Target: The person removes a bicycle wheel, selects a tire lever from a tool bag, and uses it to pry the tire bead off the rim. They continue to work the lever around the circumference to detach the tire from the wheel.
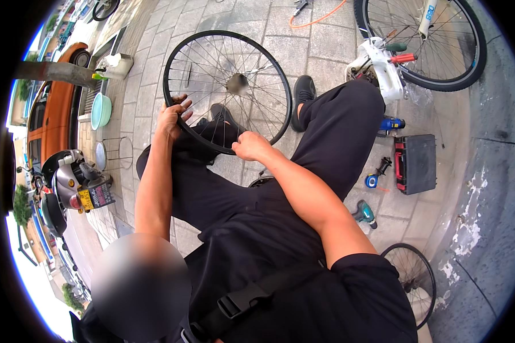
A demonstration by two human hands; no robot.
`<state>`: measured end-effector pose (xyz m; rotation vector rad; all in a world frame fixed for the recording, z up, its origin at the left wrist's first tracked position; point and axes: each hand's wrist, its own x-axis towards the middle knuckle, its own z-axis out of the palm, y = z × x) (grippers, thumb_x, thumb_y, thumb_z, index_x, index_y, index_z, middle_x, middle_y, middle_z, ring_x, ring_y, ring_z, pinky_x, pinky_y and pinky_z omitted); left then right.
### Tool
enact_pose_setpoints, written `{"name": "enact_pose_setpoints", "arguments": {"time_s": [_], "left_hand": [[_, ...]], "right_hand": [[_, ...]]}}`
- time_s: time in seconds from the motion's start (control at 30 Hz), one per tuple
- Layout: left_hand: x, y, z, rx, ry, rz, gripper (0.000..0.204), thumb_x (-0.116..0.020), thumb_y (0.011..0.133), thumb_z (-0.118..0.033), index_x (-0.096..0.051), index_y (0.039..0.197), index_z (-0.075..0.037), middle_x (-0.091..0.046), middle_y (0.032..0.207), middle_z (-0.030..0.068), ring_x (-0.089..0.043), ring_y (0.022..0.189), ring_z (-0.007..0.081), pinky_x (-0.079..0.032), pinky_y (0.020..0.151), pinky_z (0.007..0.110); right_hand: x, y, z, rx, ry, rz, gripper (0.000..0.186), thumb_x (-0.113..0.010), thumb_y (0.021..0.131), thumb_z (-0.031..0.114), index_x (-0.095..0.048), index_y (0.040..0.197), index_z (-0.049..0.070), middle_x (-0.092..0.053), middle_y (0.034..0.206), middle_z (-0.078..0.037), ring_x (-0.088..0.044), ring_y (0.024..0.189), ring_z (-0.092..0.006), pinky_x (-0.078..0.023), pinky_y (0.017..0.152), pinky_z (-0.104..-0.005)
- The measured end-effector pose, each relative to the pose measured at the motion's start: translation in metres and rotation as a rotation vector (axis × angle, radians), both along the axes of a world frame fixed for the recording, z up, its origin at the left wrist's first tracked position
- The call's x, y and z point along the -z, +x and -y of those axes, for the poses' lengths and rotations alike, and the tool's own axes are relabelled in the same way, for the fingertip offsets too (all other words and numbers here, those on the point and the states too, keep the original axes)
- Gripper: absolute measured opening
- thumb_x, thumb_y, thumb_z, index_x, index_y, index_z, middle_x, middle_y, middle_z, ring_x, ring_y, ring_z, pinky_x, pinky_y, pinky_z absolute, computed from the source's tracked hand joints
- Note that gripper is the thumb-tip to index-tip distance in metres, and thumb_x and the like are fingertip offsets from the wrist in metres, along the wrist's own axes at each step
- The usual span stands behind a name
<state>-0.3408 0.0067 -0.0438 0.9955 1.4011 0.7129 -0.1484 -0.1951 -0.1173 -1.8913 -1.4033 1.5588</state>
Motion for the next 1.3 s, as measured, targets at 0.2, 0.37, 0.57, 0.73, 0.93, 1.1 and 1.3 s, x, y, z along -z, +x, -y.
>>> {"name": "enact_pose_setpoints", "arguments": {"time_s": [0.2, 0.37, 0.57, 0.73, 0.93, 1.1, 1.3], "left_hand": [[0.007, 0.002, -0.012, -0.027, -0.007, 0.041, 0.039, -0.054, 0.083, 0.01, -0.054, 0.118, -0.007, -0.065, 0.136, 0.0121, -0.066, 0.125, 0.0317, -0.057, 0.088, 0.048], [0.022, -0.017, -0.017, -0.074, -0.02, 0.142, 0.021, -0.06, 0.096, -0.012, -0.059, 0.115, -0.006, -0.066, 0.133, 0.0138, -0.067, 0.123, 0.0314, -0.055, 0.095, 0.049], [0.034, -0.025, -0.027, -0.155, -0.05, 0.113, 0.064, -0.04, 0.109, -0.057, -0.047, 0.139, -0.001, -0.065, 0.134, 0.0232, -0.066, 0.122, 0.0359, -0.053, 0.098, 0.051], [0.045, -0.036, -0.034, -0.229, -0.123, 0.144, 0.066, -0.038, 0.109, -0.058, -0.046, 0.141, -0.001, -0.064, 0.135, 0.0231, -0.066, 0.121, 0.0368, -0.053, 0.097, 0.052], [0.036, -0.027, -0.035, -0.291, -0.18, 0.135, 0.059, -0.053, 0.106, -0.053, -0.048, 0.137, -0.002, -0.065, 0.131, 0.0198, -0.067, 0.115, 0.0348, -0.054, 0.097, 0.051], [0.047, -0.035, -0.031, -0.265, -0.118, 0.019, 0.021, -0.062, 0.104, -0.015, -0.054, 0.121, -0.007, -0.073, 0.116, 0.0131, -0.074, 0.101, 0.0298, -0.06, 0.082, 0.045], [0.061, -0.039, -0.03, -0.213, -0.045, 0.0, 0.02, -0.061, 0.105, -0.017, -0.054, 0.121, -0.006, -0.073, 0.119, 0.0148, -0.074, 0.106, 0.0298, -0.061, 0.083, 0.042]], "right_hand": [[0.013, 0.001, 0.001, -0.104, 0.072, 0.064, 0.046, -0.058, 0.096, 0.039, -0.076, 0.108, -0.002, -0.073, 0.115, -0.026, -0.069, 0.112, -0.042, -0.054, 0.099, -0.0493], [0.007, 0.012, -0.002, -0.089, -0.032, 0.006, 0.046, -0.062, 0.095, 0.04, -0.076, 0.107, -0.002, -0.073, 0.113, -0.026, -0.069, 0.111, -0.0408, -0.054, 0.097, -0.048], [0.02, 0.009, 0.002, 0.002, -0.053, -0.046, 0.043, -0.066, 0.094, 0.042, -0.075, 0.097, -0.001, -0.073, 0.1, -0.027, -0.071, 0.099, -0.0423, -0.055, 0.089, -0.0482], [0.021, 0.011, -0.005, -0.007, -0.077, -0.027, 0.046, -0.065, 0.094, 0.042, -0.073, 0.092, -0.003, -0.071, 0.095, -0.03, -0.07, 0.095, -0.0444, -0.054, 0.086, -0.0506], [0.021, 0.014, -0.005, -0.002, -0.077, -0.015, 0.045, -0.063, 0.093, 0.04, -0.073, 0.094, -0.004, -0.071, 0.097, -0.03, -0.07, 0.097, -0.0455, -0.054, 0.088, -0.0508], [0.018, 0.016, -0.005, -0.105, -0.131, -0.001, 0.043, -0.064, 0.09, 0.039, -0.075, 0.098, -0.002, -0.073, 0.103, -0.028, -0.07, 0.1, -0.0437, -0.055, 0.09, -0.0497], [0.023, 0.01, 0.001, -0.325, -0.237, 0.063, 0.037, -0.063, 0.087, 0.032, -0.077, 0.097, 0.0, -0.075, 0.105, -0.024, -0.072, 0.105, -0.0399, -0.055, 0.094, -0.0475]]}}
